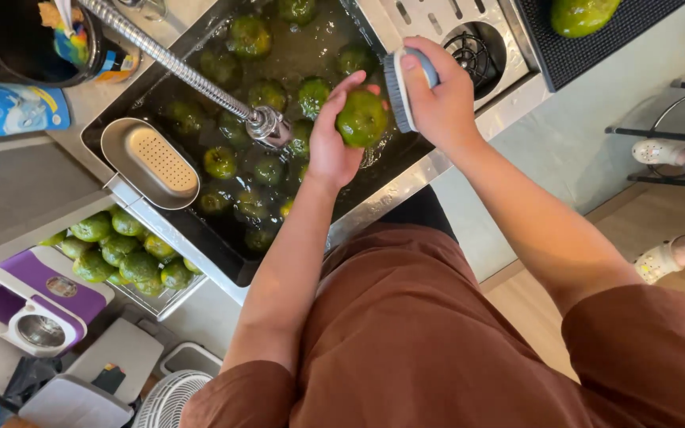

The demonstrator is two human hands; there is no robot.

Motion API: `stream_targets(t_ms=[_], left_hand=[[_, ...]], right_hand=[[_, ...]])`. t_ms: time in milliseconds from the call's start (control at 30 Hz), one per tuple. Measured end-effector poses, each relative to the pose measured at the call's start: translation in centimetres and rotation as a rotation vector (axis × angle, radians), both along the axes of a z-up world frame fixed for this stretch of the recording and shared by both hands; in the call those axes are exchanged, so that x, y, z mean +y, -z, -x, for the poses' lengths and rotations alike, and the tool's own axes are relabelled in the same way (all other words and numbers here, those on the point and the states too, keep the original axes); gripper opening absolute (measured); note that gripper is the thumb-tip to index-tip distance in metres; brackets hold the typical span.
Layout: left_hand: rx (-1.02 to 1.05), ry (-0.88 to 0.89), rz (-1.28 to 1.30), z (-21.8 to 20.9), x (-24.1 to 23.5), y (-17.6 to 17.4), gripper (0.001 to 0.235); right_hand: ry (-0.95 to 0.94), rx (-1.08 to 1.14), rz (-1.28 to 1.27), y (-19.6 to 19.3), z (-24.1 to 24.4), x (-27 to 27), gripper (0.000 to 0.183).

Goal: The person washes green fruits in a sink filled with water, using a blue scrubbing tool to clean the surface of each fruit. After scrubbing, the person places the cleaned fruits onto a black mat next to the sink.

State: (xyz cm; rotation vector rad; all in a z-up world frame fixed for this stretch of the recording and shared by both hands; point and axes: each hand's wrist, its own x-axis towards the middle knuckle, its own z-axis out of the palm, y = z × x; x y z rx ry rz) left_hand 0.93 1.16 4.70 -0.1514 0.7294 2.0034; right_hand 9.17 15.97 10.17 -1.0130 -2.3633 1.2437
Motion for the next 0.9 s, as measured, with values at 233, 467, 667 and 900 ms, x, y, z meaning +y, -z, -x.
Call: stream_targets(t_ms=[233,467,667,900], left_hand=[[-0.094,0.038,-0.04,0.1,1.0,0.0,0.052],[-0.259,-0.025,0.053,0.0,2.6,-0.9,0.045],[-0.242,-0.034,0.181,-0.2,2.9,-3.8,0.063],[-0.262,-0.026,0.131,0.3,2.3,-4.8,0.047]], right_hand=[[0.163,0.257,0.148,-1.1,-2.8,-2.1,0.026],[0.167,0.227,0.159,-1.9,-3.3,-2.6,0.028],[0.21,0.225,0.166,-2.2,-4.1,-2.2,0.027],[0.248,0.265,0.21,-3.6,-5.2,-1.9,0.026]])
